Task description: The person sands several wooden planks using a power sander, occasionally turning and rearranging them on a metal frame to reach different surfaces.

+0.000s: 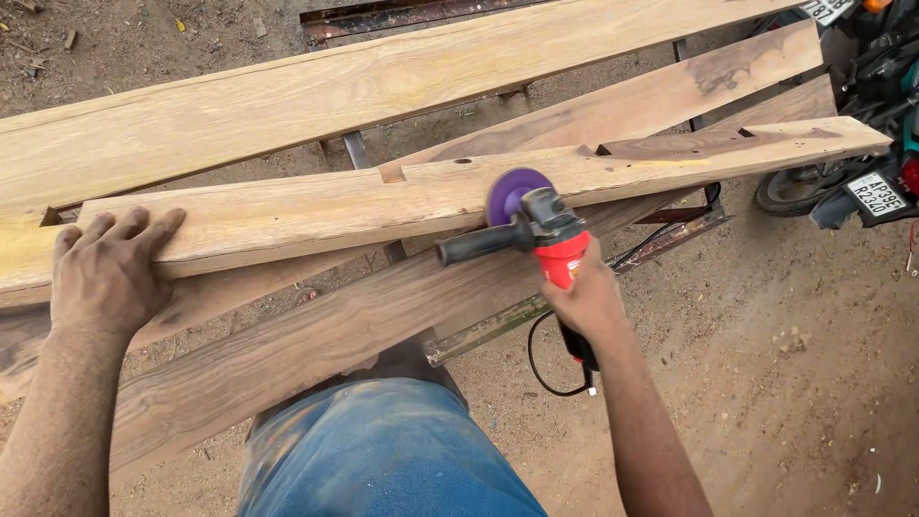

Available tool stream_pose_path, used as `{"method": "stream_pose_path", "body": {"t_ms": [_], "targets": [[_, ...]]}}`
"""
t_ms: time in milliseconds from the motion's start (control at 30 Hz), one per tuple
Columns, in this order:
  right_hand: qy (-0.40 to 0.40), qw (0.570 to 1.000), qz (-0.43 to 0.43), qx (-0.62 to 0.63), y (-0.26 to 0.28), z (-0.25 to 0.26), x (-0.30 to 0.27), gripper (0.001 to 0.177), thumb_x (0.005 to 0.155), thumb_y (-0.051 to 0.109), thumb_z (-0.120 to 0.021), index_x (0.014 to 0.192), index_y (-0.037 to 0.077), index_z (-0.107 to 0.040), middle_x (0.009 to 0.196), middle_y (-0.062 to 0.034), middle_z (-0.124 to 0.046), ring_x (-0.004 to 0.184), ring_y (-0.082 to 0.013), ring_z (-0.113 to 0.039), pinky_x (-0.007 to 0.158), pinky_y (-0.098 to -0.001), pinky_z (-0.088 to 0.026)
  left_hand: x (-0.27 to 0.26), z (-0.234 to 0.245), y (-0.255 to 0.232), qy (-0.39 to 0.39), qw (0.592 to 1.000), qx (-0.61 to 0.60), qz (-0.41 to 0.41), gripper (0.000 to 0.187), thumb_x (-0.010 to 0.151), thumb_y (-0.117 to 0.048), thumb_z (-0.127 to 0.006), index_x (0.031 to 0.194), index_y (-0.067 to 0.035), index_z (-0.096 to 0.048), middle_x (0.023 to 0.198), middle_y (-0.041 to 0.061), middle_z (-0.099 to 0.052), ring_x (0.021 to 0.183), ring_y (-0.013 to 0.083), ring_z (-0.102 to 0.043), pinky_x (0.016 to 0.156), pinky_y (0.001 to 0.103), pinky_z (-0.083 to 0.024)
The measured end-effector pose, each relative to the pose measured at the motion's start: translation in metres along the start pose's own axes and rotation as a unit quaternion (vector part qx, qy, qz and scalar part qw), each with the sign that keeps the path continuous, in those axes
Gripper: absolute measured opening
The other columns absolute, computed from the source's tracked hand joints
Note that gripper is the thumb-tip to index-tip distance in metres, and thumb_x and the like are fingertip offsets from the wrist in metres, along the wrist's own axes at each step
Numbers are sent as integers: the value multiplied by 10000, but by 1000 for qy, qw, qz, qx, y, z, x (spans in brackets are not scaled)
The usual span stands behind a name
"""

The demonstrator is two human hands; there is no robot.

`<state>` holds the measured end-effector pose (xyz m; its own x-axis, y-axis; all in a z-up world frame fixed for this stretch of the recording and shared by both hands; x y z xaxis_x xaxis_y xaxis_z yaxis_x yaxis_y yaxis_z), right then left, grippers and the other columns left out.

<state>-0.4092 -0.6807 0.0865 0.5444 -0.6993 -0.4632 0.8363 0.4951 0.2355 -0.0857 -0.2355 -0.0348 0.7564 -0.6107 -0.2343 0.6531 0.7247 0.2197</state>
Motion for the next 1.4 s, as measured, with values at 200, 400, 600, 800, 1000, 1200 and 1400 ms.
{"method": "stream_pose_path", "body": {"t_ms": [200, 400, 600, 800, 1000, 1200, 1400], "targets": [[-162, 986, 9, -34, -150, 72, 72, 775, 689, 218, -869, 1337, 1, -502, 1135, -241, -702, 1040, -417, -681, 928, -478, -518, 3, 4, -1, -1, 1000, 2, 13, 1022, 555, -559, -847, 1508, -451, -495, 1474, -50, -589, 1352, 175, -547, 1172, 405, -373], [-177, 982, -34, 55, -169, 96, 90, 679, 755, 238, -784, 1357, 31, -549, 1173, -212, -722, 1099, -365, -714, 971, -450, -538, 1, 6, -1, 13, 1000, 25, 1, 1015, 656, -595, -842, 1597, -445, -493, 1520, -103, -590, 1399, 91, -561, 1219, 357, -405], [-33, 999, -23, 6, -19, 34, 23, 849, 708, 220, -795, 1406, 13, -359, 1155, -239, -689, 1053, -380, -707, 979, -448, -543, -4, -4, -7, -8, 998, 58, 1, 964, 647, -552, -843, 1542, -454, -499, 1521, -116, -569, 1406, 108, -527, 1208, 375, -370], [132, 981, 142, 0, 128, -38, -38, 757, 758, 195, -758, 1348, -49, -351, 1086, -234, -643, 939, -368, -723, 825, -434, -597, -17, -58, -19, -55, 993, 106, -3, 891, 688, -390, -889, 1509, -391, -543, 1514, -34, -575, 1384, 219, -590, 1162, 296, -499], [140, 954, 265, -10, 124, -42, -49, 762, 790, 208, -779, 1350, -92, -359, 1010, -296, -644, 935, -446, -697, 837, -485, -570, -23, -106, -6, -86, 993, -60, 50, 829, 797, -164, -880, 1572, -270, -607, 1549, 189, -588, 1212, 261, -715, 956, 285, -631], [38, 993, 100, 45, -30, 26, 20, 742, 713, 201, -771, 1332, 13, -407, 1065, -208, -694, 965, -369, -727, 883, -458, -580, -17, -110, 11, -51, 993, -81, 74, 814, 793, -154, -895, 1545, -248, -598, 1551, 159, -577, 1160, 259, -732, 902, 305, -635], [-168, 984, -31, 46, -231, 119, 109, 734, 705, 236, -882, 1300, -3, -526, 1108, -207, -710, 996, -337, -705, 903, -438, -545, 24, -29, 13, -124, 978, -169, 14, 987, 504, -282, -930, 1447, -244, -639, 1384, 133, -645, 1290, 312, -657, 1093, 392, -558]]}}
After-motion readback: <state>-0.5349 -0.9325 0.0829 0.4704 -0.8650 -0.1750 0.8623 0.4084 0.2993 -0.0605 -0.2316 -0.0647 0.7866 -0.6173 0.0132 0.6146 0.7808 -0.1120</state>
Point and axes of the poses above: each hand's wrist, its own x-axis towards the middle knuckle, its own z-axis out of the back of the hand, y = z × x, the point moved 4 cm from there along x, towards the middle knuckle
